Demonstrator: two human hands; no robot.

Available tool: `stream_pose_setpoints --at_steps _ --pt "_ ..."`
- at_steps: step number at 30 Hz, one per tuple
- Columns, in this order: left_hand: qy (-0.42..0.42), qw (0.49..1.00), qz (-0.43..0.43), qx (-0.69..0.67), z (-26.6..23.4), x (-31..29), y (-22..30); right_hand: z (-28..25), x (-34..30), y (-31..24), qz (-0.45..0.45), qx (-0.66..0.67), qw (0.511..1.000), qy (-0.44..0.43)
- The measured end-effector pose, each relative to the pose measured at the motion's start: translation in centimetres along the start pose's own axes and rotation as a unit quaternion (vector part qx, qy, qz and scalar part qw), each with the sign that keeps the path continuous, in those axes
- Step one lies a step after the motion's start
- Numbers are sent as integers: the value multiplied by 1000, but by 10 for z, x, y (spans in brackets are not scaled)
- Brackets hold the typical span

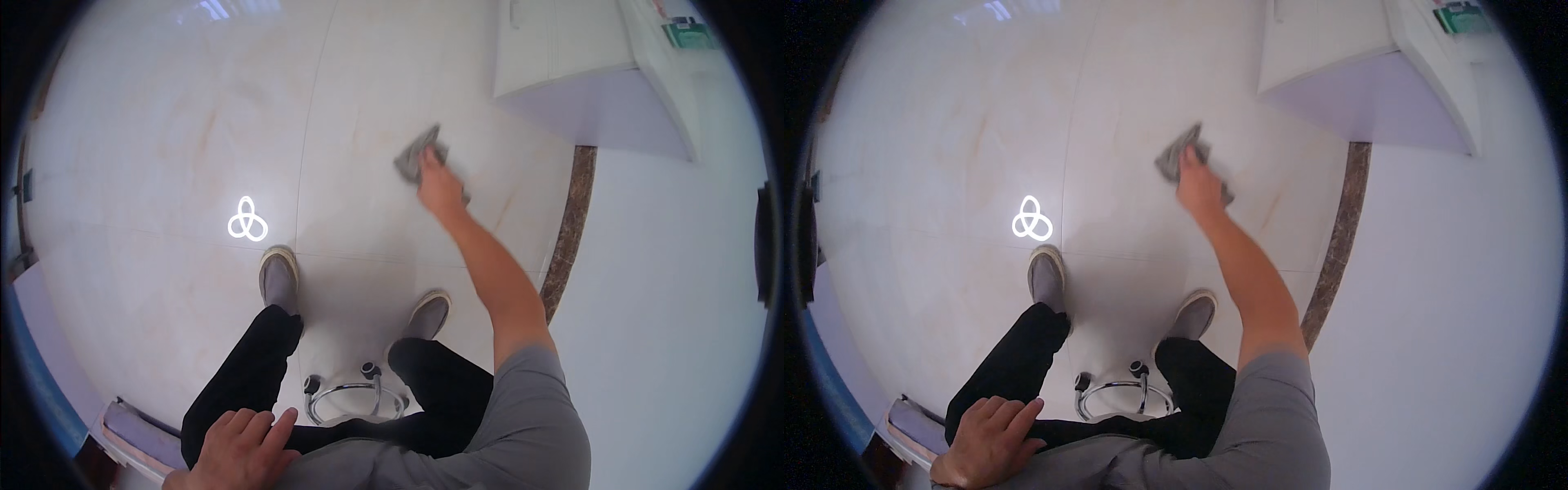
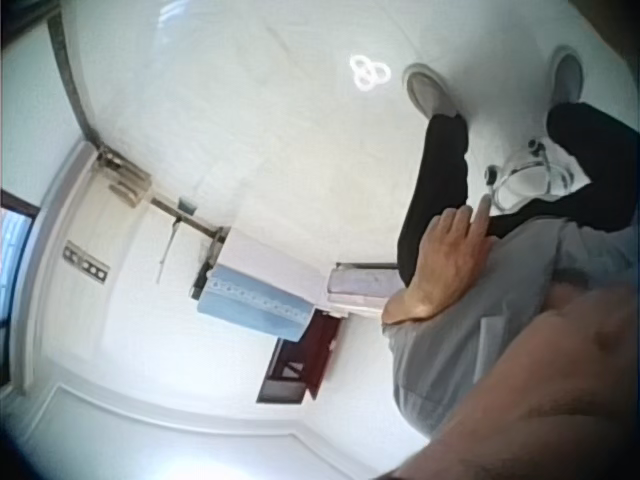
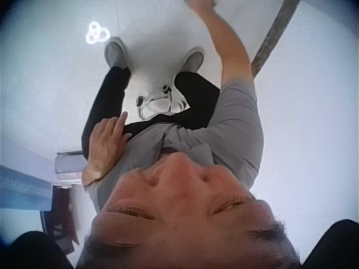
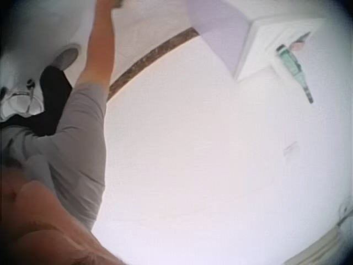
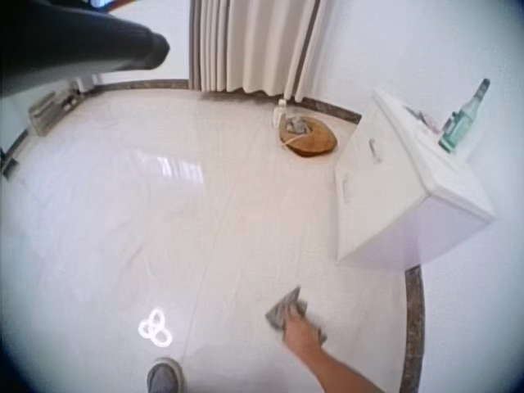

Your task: The person wipes the tile floor using a cloth, repeatedly scrubbing different sections of the surface while moving around the room.

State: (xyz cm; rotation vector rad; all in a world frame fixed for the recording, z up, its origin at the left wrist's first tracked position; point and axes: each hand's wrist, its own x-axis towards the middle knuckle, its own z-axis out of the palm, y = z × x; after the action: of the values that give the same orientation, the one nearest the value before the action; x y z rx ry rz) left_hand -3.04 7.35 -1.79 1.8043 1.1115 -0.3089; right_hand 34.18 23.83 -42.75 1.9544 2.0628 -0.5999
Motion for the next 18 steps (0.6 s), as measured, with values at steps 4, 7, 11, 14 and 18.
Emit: stream_pose_setpoints --at_steps 4,7,11,14,18 --pt "-51 998 24 24 3 2 2 10 -36 13 -73 1 997 -4" --pt "-63 996 38 45 8 5 6 -23 22 17 -2 28 998 47" --pt "-61 996 44 40 8 7 9 -15 27 24 -5 19 997 80" --pt "-32 998 24 44 4 2 10 32 -51 6 -100 -13 994 -32" --pt "-40 997 48 44 6 -2 8 13 -61 60 -36 -38 998 -30"
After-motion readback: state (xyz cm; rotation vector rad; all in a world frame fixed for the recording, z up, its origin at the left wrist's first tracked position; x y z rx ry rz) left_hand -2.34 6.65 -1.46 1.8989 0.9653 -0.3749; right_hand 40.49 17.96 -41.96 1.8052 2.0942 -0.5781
